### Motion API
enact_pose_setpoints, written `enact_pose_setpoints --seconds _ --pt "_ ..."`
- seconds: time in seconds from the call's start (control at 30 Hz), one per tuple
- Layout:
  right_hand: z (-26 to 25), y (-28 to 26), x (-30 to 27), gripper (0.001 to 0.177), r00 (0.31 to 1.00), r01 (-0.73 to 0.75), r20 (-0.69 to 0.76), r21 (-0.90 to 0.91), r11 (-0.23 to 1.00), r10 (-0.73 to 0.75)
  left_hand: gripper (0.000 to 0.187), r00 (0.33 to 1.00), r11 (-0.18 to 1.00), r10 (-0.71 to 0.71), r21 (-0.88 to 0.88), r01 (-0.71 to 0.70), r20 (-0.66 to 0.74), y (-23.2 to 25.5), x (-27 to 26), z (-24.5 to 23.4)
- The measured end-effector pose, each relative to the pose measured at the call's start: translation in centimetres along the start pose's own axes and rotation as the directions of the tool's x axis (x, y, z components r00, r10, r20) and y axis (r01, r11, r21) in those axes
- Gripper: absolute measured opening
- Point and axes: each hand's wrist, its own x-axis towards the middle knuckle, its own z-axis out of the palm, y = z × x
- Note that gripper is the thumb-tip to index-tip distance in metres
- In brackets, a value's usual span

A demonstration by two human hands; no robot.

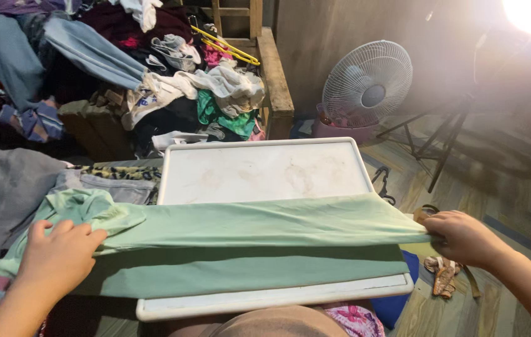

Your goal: The person picks up clothing from a large pile on a wooden chair and folds the items one by one on a small white plastic table. The person folds a pair of grey shorts, a green shirt, and a white towel, placing each folded item onto a separate stack.

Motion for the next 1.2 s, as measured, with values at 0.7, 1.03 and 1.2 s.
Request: enact_pose_setpoints --seconds 0.7,1.03,1.2 --pt "1.1 -32.5 24.5 0.032 0.727 0.516 0.356 0.279 0.81 -0.586 0.093 0.826 0.812 -0.39 -0.269 0.517 0.408 -0.1 1.4 2.6" --pt "6.5 -52.6 26.3 0.031 0.621 0.556 0.171 0.592 0.584 -0.765 0.046 0.833 0.582 -0.492 -0.616 0.531 0.252 -4.7 2.2 4.7" --pt "7.7 -55.6 21.6 0.051 0.443 0.883 -0.057 0.199 0.425 -0.895 0.057 0.893 0.603 -0.398 -0.673 0.427 0.21 -9.1 1.2 9.1"
